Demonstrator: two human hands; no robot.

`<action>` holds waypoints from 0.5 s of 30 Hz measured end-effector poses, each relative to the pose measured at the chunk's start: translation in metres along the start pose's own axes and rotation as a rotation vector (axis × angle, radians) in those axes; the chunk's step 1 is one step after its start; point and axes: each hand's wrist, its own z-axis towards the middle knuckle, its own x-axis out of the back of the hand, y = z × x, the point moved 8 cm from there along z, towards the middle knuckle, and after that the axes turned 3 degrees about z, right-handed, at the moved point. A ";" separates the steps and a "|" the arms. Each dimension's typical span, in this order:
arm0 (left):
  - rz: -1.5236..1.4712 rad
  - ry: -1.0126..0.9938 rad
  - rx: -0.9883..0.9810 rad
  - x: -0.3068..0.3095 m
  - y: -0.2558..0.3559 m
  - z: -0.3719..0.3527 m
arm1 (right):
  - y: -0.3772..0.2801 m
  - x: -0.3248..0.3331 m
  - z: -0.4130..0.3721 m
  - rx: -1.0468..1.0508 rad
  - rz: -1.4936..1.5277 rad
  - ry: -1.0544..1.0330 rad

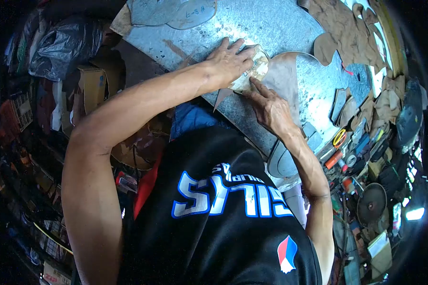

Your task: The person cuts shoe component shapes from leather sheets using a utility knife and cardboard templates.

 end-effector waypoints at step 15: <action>-0.009 0.135 0.015 0.002 0.001 -0.002 | 0.017 0.015 0.007 0.162 -0.014 -0.079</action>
